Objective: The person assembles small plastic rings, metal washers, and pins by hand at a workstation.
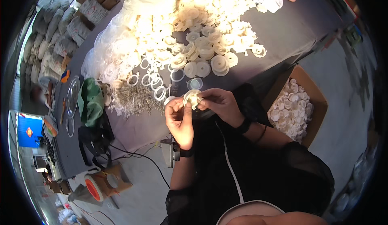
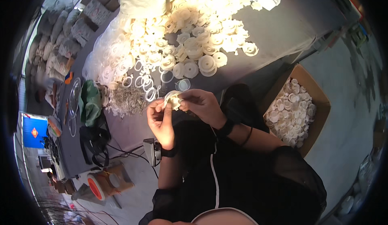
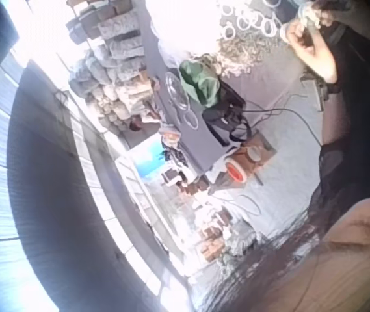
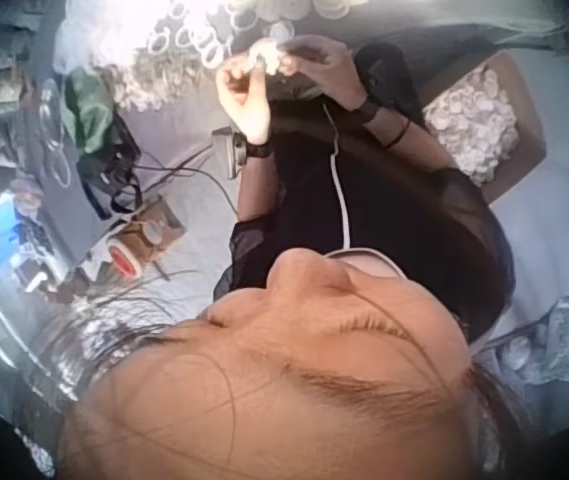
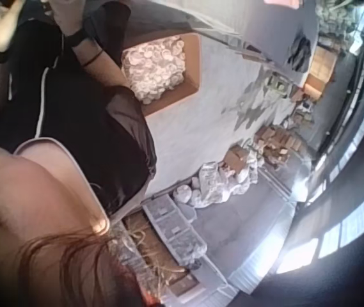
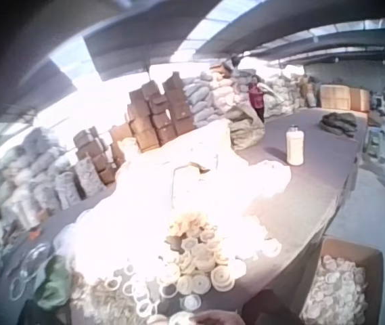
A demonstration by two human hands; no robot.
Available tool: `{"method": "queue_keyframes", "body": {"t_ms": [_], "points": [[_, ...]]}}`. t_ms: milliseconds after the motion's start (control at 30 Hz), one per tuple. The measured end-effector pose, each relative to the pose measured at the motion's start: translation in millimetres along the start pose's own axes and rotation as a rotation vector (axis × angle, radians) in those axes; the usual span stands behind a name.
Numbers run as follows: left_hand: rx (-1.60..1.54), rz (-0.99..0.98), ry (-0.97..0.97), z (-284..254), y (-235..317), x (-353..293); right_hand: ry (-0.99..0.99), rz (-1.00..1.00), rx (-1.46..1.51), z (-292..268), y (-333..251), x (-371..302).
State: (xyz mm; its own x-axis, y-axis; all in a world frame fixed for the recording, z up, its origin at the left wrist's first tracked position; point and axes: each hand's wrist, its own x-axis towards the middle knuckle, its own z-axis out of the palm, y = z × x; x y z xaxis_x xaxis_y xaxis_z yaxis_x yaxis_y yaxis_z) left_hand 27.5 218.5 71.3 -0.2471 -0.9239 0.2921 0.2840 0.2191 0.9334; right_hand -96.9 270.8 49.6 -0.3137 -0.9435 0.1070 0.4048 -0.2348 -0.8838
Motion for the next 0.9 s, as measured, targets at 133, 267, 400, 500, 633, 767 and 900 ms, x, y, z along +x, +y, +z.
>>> {"method": "queue_keyframes", "body": {"t_ms": [133, 267, 400, 500, 633, 767, 900], "points": [[0.009, 0.044, -0.012, -5.5, -2.8, -8.0, -0.089, 0.027, 0.052, 9.6, -2.4, -11.3], [-0.047, 0.036, 0.002, -2.8, -1.4, -16.3, -0.063, -0.014, -0.015, 10.5, -1.6, -15.8], [-0.045, 0.021, -0.008, 0.0, 0.1, -23.1, 0.007, -0.014, -0.304, 3.9, -6.0, -20.7], [0.001, 0.027, -0.062, -3.4, -1.0, -28.3, 0.081, -0.100, -0.541, 3.0, -12.7, -20.7], [-0.026, 0.014, -0.094, -4.8, 4.2, -31.0, -0.053, -0.105, -0.344, -4.8, -11.9, -12.6], [-0.028, 0.001, -0.064, 0.2, 12.4, -38.1, -0.178, 0.088, -0.148, -14.0, 3.6, -11.8], [0.006, 0.006, -0.078, 0.0, 6.4, -45.8, -0.222, 0.131, -0.025, -15.1, 17.2, -11.2]]}}
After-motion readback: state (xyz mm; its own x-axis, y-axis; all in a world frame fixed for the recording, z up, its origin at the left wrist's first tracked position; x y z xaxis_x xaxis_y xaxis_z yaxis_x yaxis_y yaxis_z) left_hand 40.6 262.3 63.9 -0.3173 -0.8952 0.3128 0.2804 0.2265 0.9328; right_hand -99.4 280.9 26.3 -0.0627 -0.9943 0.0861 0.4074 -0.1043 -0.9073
